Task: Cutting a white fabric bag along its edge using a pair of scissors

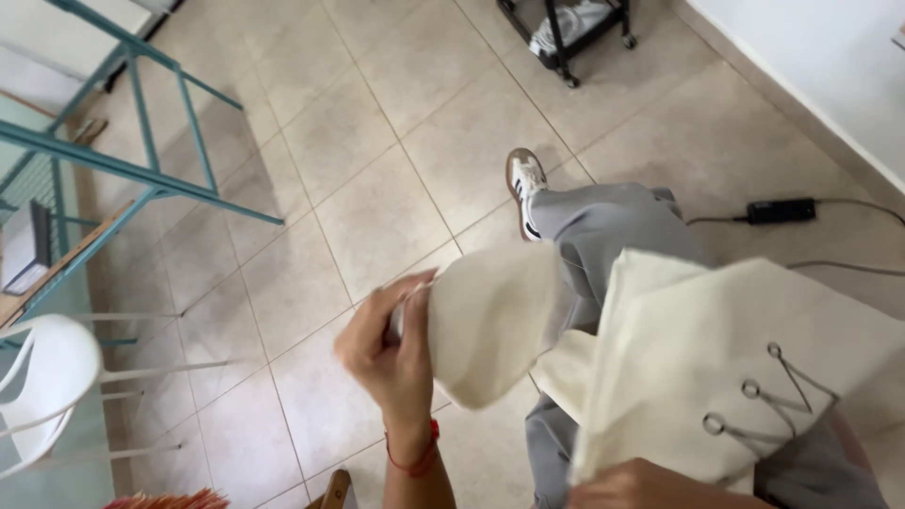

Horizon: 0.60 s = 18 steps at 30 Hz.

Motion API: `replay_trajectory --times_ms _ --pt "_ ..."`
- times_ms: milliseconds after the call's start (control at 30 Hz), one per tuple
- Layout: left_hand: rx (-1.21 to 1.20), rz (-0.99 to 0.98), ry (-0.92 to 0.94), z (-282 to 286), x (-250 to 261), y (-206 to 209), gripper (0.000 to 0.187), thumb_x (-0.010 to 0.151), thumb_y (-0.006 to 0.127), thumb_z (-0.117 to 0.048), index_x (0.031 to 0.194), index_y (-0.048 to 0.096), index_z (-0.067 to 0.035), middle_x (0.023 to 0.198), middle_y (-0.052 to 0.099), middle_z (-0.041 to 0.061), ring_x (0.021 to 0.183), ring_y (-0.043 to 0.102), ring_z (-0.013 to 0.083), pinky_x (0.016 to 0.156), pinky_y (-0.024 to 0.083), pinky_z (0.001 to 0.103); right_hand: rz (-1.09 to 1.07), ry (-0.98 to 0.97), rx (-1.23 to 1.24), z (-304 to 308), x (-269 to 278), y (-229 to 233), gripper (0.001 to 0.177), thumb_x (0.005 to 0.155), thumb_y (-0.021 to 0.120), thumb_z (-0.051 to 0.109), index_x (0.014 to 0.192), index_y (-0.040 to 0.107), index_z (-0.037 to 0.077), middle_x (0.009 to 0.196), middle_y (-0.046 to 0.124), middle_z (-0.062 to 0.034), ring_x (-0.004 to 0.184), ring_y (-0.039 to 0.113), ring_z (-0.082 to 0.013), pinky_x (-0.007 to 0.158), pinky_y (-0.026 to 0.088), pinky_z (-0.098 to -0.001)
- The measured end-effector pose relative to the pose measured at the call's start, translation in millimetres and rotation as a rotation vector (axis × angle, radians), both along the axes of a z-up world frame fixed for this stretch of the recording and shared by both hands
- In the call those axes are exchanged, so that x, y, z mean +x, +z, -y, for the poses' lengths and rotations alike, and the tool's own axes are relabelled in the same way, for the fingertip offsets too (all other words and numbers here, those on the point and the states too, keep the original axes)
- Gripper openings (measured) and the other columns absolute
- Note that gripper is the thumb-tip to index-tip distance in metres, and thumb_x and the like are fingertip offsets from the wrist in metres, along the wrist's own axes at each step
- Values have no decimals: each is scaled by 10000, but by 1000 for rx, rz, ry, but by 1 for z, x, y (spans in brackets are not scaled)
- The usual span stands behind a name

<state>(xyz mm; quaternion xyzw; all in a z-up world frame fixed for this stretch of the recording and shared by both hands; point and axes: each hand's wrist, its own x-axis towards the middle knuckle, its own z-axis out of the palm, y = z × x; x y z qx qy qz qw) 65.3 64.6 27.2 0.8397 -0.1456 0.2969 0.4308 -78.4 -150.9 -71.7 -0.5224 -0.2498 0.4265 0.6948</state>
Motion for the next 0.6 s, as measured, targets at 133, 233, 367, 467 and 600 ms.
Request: replay_trajectory --times_ms 133,233,367,467,600 --pt "29 -27 -483 11 17 27 88 977 681 -48 1025 755 -41 1013 791 87 848 801 175 694 618 219 595 -451 -66 2 5 -57 456 985 481 344 1184 739 24 1243 740 -145 879 708 -228 667 498 -315" --pt "101 -128 -781 26 14 43 137 1019 669 -139 1120 743 -83 1067 797 42 813 800 124 631 608 197 550 -872 -153 36 43 25 462 773 682 196 1201 681 23 1322 706 -178 1048 679 -240 831 502 -301" --pt "111 -133 -1020 48 11 66 152 1052 675 -190 1189 717 -139 1066 809 31 750 781 131 613 570 230 1033 -935 -170 48 103 56 568 814 785 203 1311 587 12 1318 689 -103 1433 559 -354 1281 432 -513" --pt "-215 -43 -817 32 10 75 132 1109 542 -133 1151 662 -99 1143 744 90 1077 791 280 904 725 348 1032 -1116 -415 57 104 48 210 769 870 219 862 724 100 748 730 23 602 672 -54 600 601 -205" --pt "-244 319 -49 13 27 98 134 1020 601 -57 902 651 -16 917 715 155 856 745 269 779 577 338 666 -1111 -630 122 67 29 186 732 847 113 896 761 97 917 841 3 823 789 -65 673 629 -207"
